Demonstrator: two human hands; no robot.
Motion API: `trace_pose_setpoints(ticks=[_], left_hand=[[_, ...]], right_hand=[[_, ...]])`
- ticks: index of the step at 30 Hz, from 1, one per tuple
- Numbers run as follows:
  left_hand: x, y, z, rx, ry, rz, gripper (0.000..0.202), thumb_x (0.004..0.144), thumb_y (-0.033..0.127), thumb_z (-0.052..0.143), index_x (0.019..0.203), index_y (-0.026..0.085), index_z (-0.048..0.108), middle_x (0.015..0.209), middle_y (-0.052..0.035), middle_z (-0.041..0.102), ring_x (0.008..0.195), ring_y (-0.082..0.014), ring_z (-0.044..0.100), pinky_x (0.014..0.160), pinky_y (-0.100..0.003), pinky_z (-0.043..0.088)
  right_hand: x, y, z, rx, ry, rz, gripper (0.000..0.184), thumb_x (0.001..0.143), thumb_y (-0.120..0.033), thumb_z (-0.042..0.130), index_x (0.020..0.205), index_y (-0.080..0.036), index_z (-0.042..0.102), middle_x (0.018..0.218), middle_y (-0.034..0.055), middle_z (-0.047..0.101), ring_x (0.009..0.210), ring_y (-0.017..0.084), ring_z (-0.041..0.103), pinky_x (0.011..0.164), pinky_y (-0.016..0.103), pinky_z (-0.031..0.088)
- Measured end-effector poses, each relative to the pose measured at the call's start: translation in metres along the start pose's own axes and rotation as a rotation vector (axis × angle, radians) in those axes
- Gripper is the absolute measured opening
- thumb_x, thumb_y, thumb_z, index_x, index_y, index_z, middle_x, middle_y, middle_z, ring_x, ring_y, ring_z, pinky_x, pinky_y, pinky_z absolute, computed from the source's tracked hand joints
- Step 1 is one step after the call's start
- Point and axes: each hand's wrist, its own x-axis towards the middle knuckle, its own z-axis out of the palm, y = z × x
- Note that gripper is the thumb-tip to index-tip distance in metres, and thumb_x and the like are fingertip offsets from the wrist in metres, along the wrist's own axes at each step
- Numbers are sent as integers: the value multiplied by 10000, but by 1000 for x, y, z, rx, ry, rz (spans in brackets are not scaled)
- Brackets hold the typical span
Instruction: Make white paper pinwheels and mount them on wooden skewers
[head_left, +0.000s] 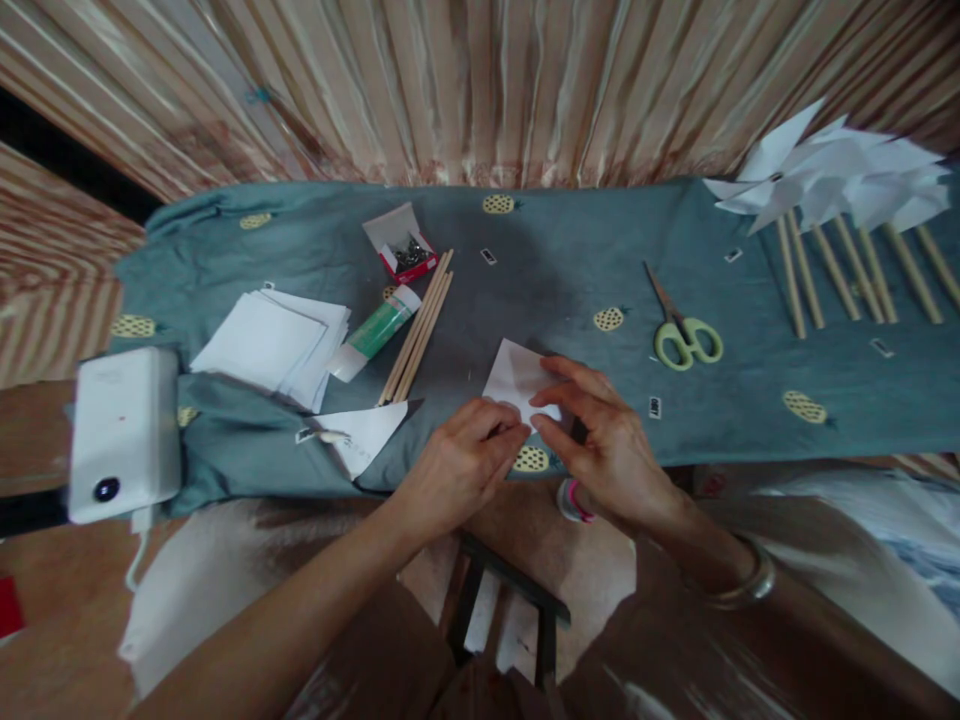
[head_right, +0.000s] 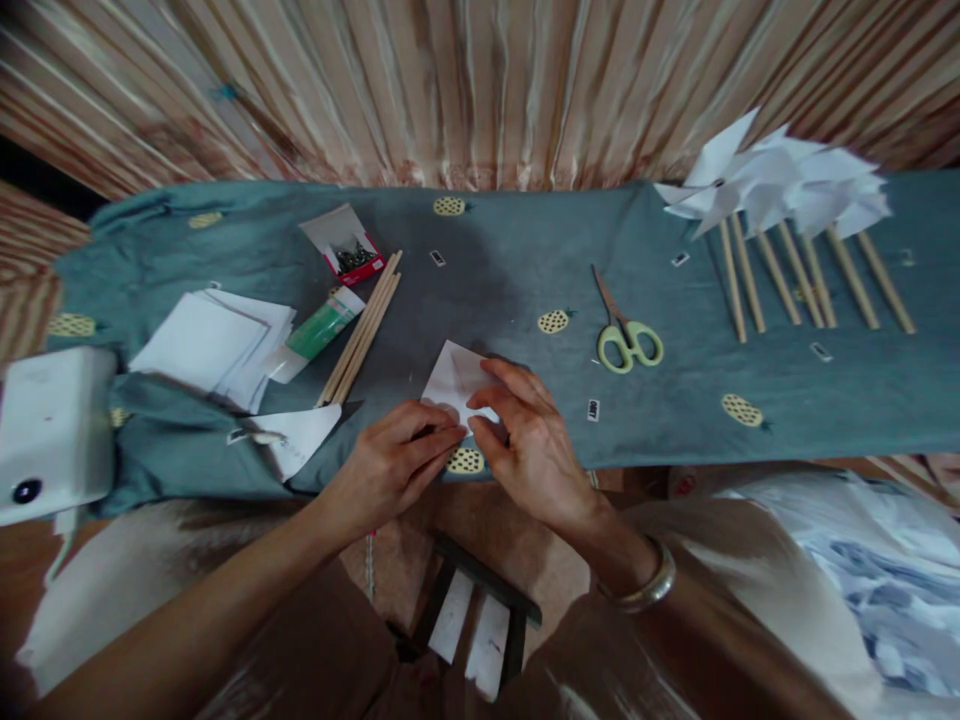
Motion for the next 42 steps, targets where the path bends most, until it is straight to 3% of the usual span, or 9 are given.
trace_pose_setpoints(ticks=[10,30,42], left_hand=[[0,0,-1,-5,-9,-4,180,936,151,521,1052,133,657,956,-96,662,914,-180,628,785,-335,576],[0,0,0,-5,-1,-1,168,930,148,528,1020,144,670,959,-90,667,915,-181,631,788,-338,578],[0,0,0,18,17,23,146,923,144,542,1015,124,654,953,-93,671,915,-190,626,793,-342,584]], right_hand=[[0,0,-1,-14,0,-18,198,894,-236,547,1038,-221,682,1335,117,590,1242,297,548,1021,515,469],[-1,0,-1,-43,-20,-51,212,914,-251,534,1023,-230,715,1351,106,576,1255,301,530,1013,532,474],[-14,7,12,-81,14,-173,327,919,-141,436,1160,-225,641,1463,111,491,1393,292,403,1115,562,371]])
